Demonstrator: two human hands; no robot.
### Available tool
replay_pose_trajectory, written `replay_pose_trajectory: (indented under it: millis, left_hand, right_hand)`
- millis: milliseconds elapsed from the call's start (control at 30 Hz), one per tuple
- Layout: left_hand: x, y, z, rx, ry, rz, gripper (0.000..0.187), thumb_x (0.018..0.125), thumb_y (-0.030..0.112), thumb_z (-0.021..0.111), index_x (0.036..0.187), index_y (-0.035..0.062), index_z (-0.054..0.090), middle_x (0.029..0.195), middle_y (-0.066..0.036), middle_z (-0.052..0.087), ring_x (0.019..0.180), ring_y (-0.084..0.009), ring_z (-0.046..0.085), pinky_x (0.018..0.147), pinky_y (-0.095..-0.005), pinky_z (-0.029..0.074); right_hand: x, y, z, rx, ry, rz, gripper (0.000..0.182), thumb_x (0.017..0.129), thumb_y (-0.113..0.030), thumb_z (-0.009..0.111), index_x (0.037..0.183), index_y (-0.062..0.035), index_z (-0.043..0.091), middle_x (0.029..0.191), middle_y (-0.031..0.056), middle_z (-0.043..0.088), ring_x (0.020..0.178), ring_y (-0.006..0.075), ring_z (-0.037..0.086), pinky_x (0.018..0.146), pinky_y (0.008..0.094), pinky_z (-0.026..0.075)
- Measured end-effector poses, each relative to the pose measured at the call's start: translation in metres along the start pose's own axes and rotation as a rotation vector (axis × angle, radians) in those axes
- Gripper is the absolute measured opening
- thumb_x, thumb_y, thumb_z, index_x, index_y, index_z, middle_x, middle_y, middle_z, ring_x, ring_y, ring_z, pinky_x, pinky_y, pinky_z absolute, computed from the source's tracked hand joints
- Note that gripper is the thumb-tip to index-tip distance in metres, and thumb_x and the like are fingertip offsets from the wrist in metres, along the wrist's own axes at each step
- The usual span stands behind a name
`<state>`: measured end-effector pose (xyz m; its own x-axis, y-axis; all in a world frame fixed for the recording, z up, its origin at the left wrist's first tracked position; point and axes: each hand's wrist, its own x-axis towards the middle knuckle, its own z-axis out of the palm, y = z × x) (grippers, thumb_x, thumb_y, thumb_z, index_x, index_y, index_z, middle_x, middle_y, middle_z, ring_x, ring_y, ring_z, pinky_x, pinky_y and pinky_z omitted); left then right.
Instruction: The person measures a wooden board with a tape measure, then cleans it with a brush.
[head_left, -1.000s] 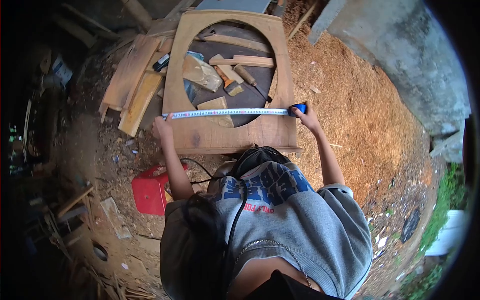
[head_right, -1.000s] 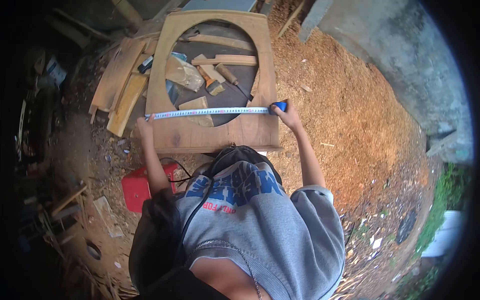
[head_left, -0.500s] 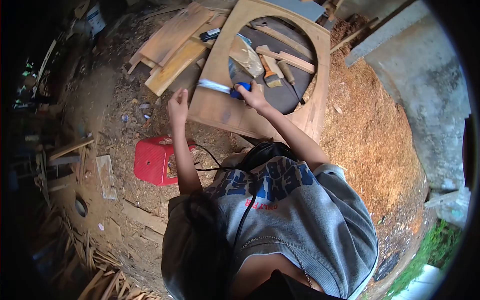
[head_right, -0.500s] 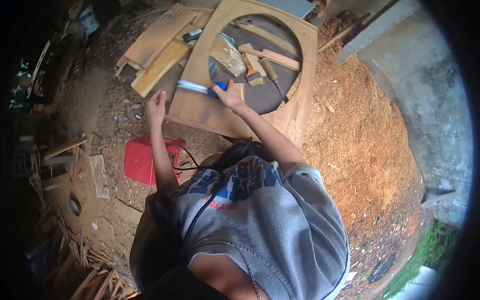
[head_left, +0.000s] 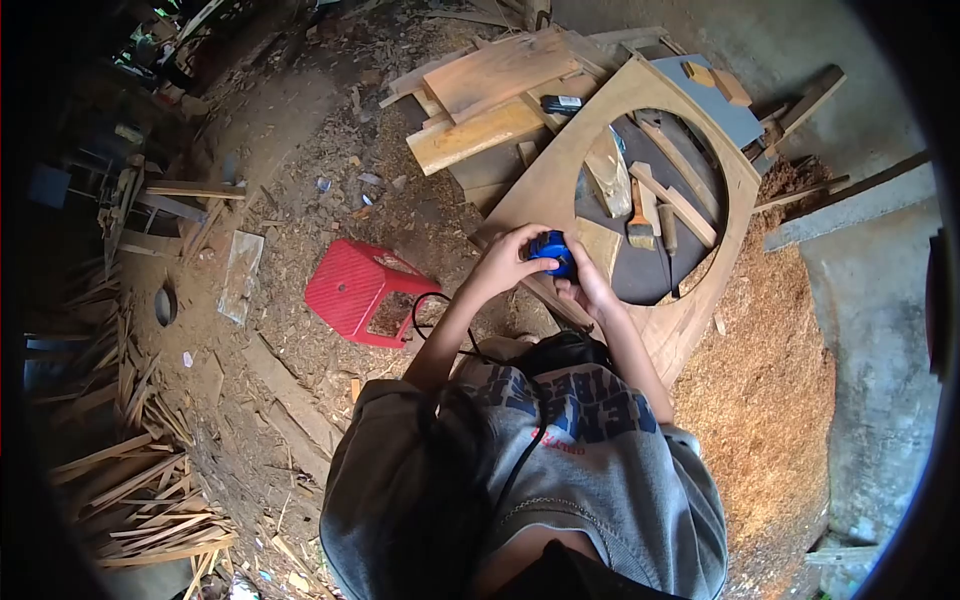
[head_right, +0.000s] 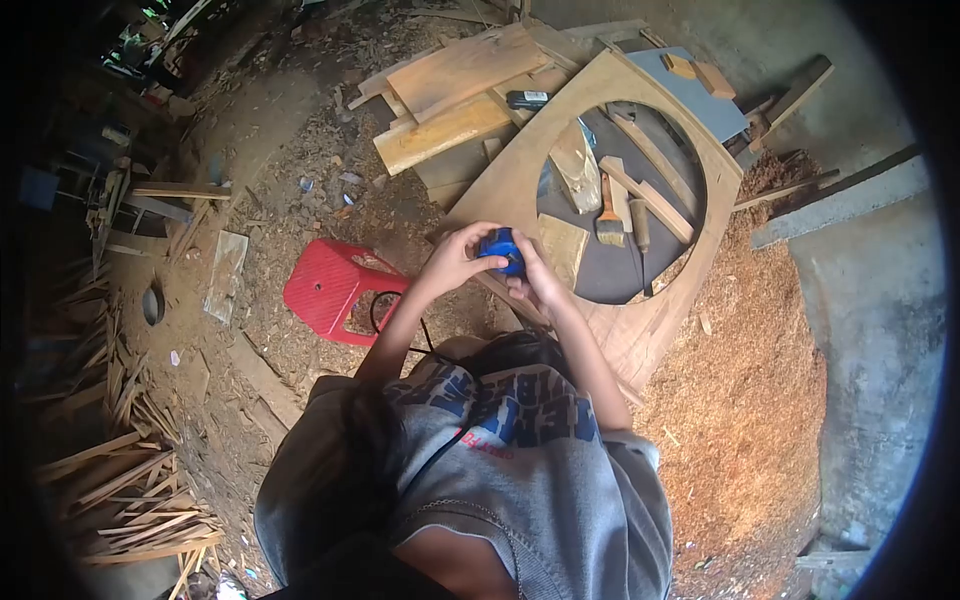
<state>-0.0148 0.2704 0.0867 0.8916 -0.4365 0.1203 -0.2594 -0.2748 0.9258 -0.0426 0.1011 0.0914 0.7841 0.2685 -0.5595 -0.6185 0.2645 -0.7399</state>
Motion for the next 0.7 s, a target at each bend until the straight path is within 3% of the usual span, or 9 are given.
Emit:
replay_pose_trajectory:
  millis: [67, 133, 233, 300, 333, 400, 433, 600, 700]
  left_hand:
    - [0.004, -0.003, -0.003, -0.022, -0.048, -0.118, 0.048, 0.073, 0.020, 0.072, 0.113, 0.0025, 0.053, 0.100, -0.011, 0.063, 0.094, -0.0138, 0.058, 0.082, -0.0291, 0.046]
    - [0.016, -0.015, -0.011, -0.074, -0.030, -0.078, 0.045, 0.072, 0.019, 0.073, 0.110, 0.0033, 0.056, 0.099, -0.011, 0.063, 0.091, -0.0158, 0.060, 0.080, -0.0299, 0.047]
    - [0.043, -0.017, -0.035, 0.313, 0.129, -0.111, 0.045, 0.066, 0.023, 0.075, 0.104, 0.0064, 0.060, 0.102, -0.010, 0.063, 0.090, -0.0226, 0.062, 0.080, -0.0327, 0.048]
    - [0.057, -0.008, -0.053, 0.470, 0.269, -0.267, 0.043, 0.066, 0.025, 0.075, 0.102, 0.0062, 0.060, 0.097, -0.012, 0.064, 0.089, -0.0229, 0.062, 0.079, -0.0323, 0.048]
    - [0.070, -0.047, -0.058, 0.391, 0.380, -0.147, 0.042, 0.068, 0.026, 0.074, 0.102, 0.0048, 0.061, 0.093, -0.012, 0.065, 0.087, -0.0225, 0.063, 0.079, -0.0327, 0.048]
    - [0.097, -0.106, -0.075, 0.317, 0.471, -0.179, 0.046, 0.069, 0.035, 0.072, 0.104, 0.0088, 0.060, 0.094, -0.013, 0.065, 0.086, -0.0283, 0.063, 0.076, -0.0371, 0.048]
    - [0.106, -0.107, -0.078, 0.396, 0.525, -0.199, 0.034, 0.075, 0.026, 0.069, 0.100, 0.0042, 0.062, 0.089, -0.012, 0.066, 0.083, -0.0207, 0.063, 0.077, -0.0311, 0.047]
    - [0.141, -0.121, -0.070, 0.672, 0.309, -0.385, 0.042, 0.068, 0.033, 0.073, 0.099, 0.0048, 0.063, 0.092, -0.013, 0.066, 0.087, -0.0252, 0.063, 0.079, -0.0350, 0.047]
    - [0.153, -0.159, -0.064, 0.623, 0.142, -0.332, 0.041, 0.067, 0.036, 0.072, 0.098, 0.0095, 0.064, 0.096, -0.015, 0.064, 0.091, -0.0300, 0.060, 0.081, -0.0388, 0.046]
  right_hand:
    - [-0.012, 0.001, -0.001, 0.124, -0.050, 0.013, 0.043, 0.086, -0.054, 0.045, 0.098, -0.0121, 0.047, 0.068, -0.0004, 0.048, 0.047, 0.0073, 0.042, 0.041, 0.0204, 0.034]
    - [-0.014, 0.006, -0.007, 0.108, -0.007, 0.061, 0.047, 0.087, -0.052, 0.045, 0.107, -0.0100, 0.047, 0.077, 0.0047, 0.053, 0.051, 0.0097, 0.049, 0.043, 0.0225, 0.040]
    - [-0.043, -0.003, -0.010, -0.142, 0.223, -0.209, 0.045, 0.091, -0.039, 0.045, 0.123, -0.0079, 0.042, 0.098, 0.0104, 0.056, 0.056, 0.0101, 0.054, 0.051, 0.0223, 0.047]
    - [-0.055, -0.004, -0.033, -0.141, 0.214, -0.203, 0.043, 0.091, -0.037, 0.045, 0.123, -0.0084, 0.043, 0.099, 0.0093, 0.056, 0.057, 0.0095, 0.053, 0.051, 0.0217, 0.047]
    - [-0.066, -0.001, -0.043, -0.136, 0.200, -0.201, 0.040, 0.091, -0.035, 0.046, 0.122, -0.0090, 0.043, 0.099, 0.0083, 0.057, 0.058, 0.0088, 0.053, 0.051, 0.0210, 0.046]
    - [-0.086, 0.004, -0.062, -0.117, 0.289, -0.227, 0.034, 0.093, -0.030, 0.044, 0.118, -0.0079, 0.046, 0.093, 0.0052, 0.058, 0.060, 0.0071, 0.052, 0.053, 0.0184, 0.044]
    - [-0.094, 0.009, -0.073, -0.099, 0.336, -0.232, 0.032, 0.093, -0.029, 0.044, 0.117, -0.0078, 0.047, 0.092, 0.0047, 0.058, 0.060, 0.0068, 0.052, 0.053, 0.0181, 0.044]
    - [-0.133, 0.047, -0.105, 0.016, 0.563, -0.205, 0.029, 0.092, -0.028, 0.045, 0.112, -0.0083, 0.051, 0.089, 0.0030, 0.058, 0.062, 0.0063, 0.051, 0.057, 0.0184, 0.043]
    - [-0.155, 0.067, -0.116, 0.106, 0.657, -0.236, 0.028, 0.091, -0.027, 0.045, 0.111, -0.0081, 0.052, 0.090, 0.0046, 0.059, 0.062, 0.0071, 0.051, 0.057, 0.0193, 0.043]
